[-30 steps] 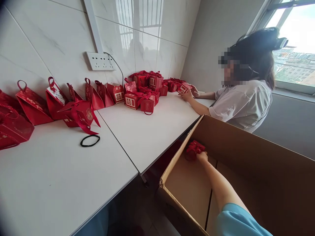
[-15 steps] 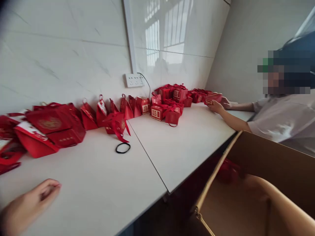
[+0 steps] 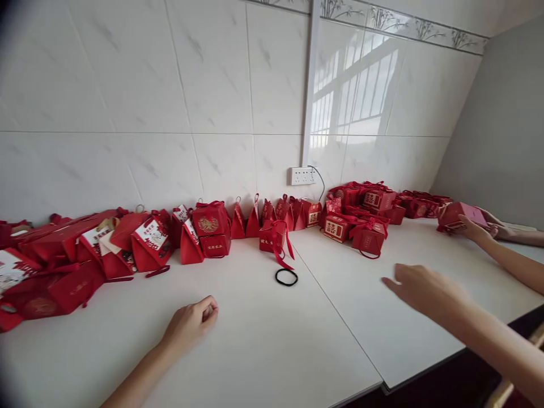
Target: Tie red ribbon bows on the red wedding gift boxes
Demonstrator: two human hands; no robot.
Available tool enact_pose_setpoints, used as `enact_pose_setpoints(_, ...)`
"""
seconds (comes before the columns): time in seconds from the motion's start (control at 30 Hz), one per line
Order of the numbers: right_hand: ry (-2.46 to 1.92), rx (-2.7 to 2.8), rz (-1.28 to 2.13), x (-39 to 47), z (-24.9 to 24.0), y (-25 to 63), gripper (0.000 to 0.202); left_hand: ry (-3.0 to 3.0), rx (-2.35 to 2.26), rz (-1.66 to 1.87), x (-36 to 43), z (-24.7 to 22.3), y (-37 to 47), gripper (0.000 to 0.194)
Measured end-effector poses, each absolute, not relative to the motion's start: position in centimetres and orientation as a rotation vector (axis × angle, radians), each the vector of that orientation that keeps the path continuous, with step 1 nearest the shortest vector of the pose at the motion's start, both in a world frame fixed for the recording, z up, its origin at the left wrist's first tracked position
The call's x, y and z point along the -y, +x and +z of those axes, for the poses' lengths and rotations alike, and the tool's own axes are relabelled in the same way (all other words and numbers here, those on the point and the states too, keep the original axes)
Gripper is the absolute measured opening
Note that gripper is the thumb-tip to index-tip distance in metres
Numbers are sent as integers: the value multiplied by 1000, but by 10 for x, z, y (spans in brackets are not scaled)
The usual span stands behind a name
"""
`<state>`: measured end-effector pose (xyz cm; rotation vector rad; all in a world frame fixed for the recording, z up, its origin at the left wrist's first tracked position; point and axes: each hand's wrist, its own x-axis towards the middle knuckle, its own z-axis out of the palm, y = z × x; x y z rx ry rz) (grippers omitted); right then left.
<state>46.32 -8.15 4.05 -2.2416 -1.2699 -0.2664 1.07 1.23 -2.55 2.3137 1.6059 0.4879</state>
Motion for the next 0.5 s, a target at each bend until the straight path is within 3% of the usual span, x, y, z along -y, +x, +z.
enact_pose_setpoints(0.1, -2388, 1744, -125, 51, 41, 386, 21, 2187, -1441, 752, -11, -27, 3, 12)
enact_pose_setpoints(0.27, -1975, 2113, 6, 4, 19, 246, 19, 2003, -1552, 1106, -24, -25, -16, 6)
enact_pose_setpoints(0.5, -1457, 2035, 225, -34, -32, 159, 28, 1460, -2000, 1765, -50, -34, -91, 41)
